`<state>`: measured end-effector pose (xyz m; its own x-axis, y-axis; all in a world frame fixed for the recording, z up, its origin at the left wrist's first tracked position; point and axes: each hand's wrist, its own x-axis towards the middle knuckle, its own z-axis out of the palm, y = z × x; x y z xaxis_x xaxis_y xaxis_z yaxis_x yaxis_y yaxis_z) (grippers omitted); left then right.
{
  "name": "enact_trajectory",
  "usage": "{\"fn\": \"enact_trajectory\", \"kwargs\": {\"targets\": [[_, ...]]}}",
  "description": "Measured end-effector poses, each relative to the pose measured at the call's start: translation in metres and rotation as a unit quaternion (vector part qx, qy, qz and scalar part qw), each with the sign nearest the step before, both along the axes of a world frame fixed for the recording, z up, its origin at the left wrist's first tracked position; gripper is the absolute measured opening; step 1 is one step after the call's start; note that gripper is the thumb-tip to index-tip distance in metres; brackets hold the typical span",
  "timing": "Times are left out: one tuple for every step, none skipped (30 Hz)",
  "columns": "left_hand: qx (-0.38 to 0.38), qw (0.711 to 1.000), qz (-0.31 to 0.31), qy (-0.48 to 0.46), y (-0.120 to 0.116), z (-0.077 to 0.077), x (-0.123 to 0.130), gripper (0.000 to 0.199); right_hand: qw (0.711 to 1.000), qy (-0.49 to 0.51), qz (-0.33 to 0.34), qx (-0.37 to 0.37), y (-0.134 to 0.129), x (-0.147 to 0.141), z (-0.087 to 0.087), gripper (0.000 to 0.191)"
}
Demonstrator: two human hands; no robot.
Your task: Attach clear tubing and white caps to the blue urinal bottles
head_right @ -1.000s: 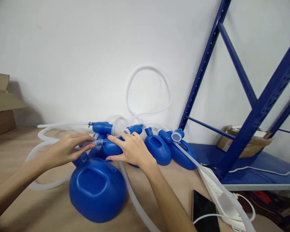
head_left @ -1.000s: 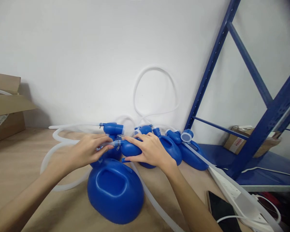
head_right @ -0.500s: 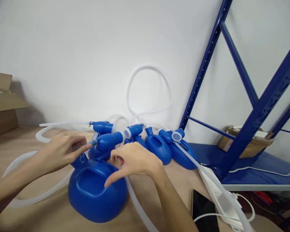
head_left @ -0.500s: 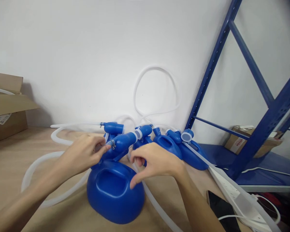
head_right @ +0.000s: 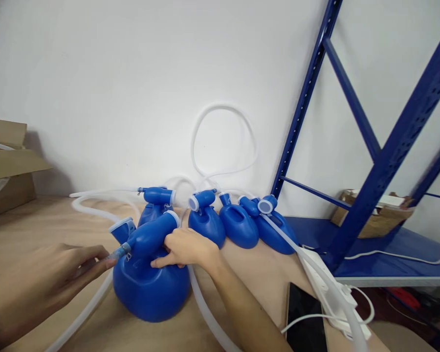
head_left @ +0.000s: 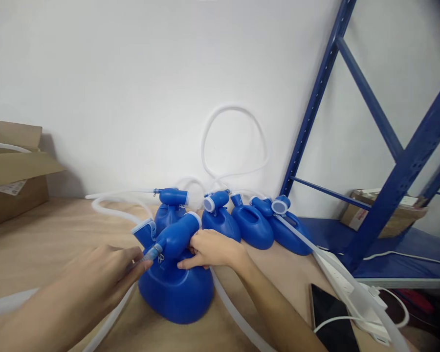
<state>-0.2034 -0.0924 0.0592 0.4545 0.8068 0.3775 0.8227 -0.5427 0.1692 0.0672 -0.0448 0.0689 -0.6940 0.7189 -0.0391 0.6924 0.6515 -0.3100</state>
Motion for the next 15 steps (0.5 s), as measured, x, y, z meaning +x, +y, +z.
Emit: {"fn": "enact_trajectory", "kwargs": {"targets": [[-0.008,1.0,0.026,0.015,-0.003,0.004,-0.006,0.056,1.0,0.009,-0.004,-0.01,0.0,-0.001,-0.001,0.067],[-0.01,0.998,0.05,0.028,-0.005,0.008,-0.01,0.056,1.0,0.018,-0.01,-0.018,0.0,-0.002,-0.001,0.067],[-0.002,0.997,0.071,0.036,-0.006,0.011,-0.014,0.055,0.999,0.026,-0.018,-0.025,0.0,-0.003,-0.002,0.067],[0.015,0.995,0.091,0.044,-0.008,0.014,-0.017,0.054,0.998,0.034,-0.026,-0.034,0.0,-0.003,-0.003,0.067],[0.04,0.992,0.108,0.051,-0.01,0.013,-0.019,0.052,0.998,0.043,-0.034,-0.045,0.0,-0.002,-0.004,0.067],[0.076,0.988,0.119,0.055,-0.013,0.01,-0.02,0.049,0.996,0.052,-0.04,-0.054,0.0,-0.001,-0.005,0.067],[0.119,0.984,0.123,0.056,-0.017,0.002,-0.019,0.046,0.995,0.062,-0.045,-0.062,0.0,0.001,-0.007,0.066],[0.162,0.979,0.112,0.055,-0.022,-0.01,-0.017,0.042,0.994,0.073,-0.051,-0.068,-0.001,0.001,-0.008,0.066],[0.204,0.974,0.089,0.048,-0.028,-0.026,-0.012,0.038,0.992,0.085,-0.057,-0.073,-0.001,0.002,-0.01,0.066],[0.219,0.973,0.059,0.045,-0.034,-0.045,-0.005,0.037,0.99,0.1,-0.063,-0.08,-0.002,0.001,-0.012,0.065],[0.226,0.973,0.017,0.04,-0.04,-0.065,0.004,0.038,0.986,0.12,-0.07,-0.093,-0.004,-0.002,-0.015,0.064],[0.215,0.976,0.002,0.029,-0.045,-0.084,0.015,0.044,0.979,0.146,-0.078,-0.116,-0.006,-0.005,-0.017,0.063],[0.202,0.979,0.015,0.009,-0.048,-0.101,0.027,0.058,0.969,0.175,-0.083,-0.15,-0.008,-0.01,-0.02,0.06],[0.183,0.982,0.034,0.004,-0.05,-0.114,0.038,0.075,0.956,0.206,-0.083,-0.192,-0.011,-0.016,-0.023,0.057],[0.169,0.984,0.06,-0.001,-0.049,-0.123,0.047,0.081,0.939,0.239,-0.077,-0.235,-0.015,-0.022,-0.027,0.052]]}}
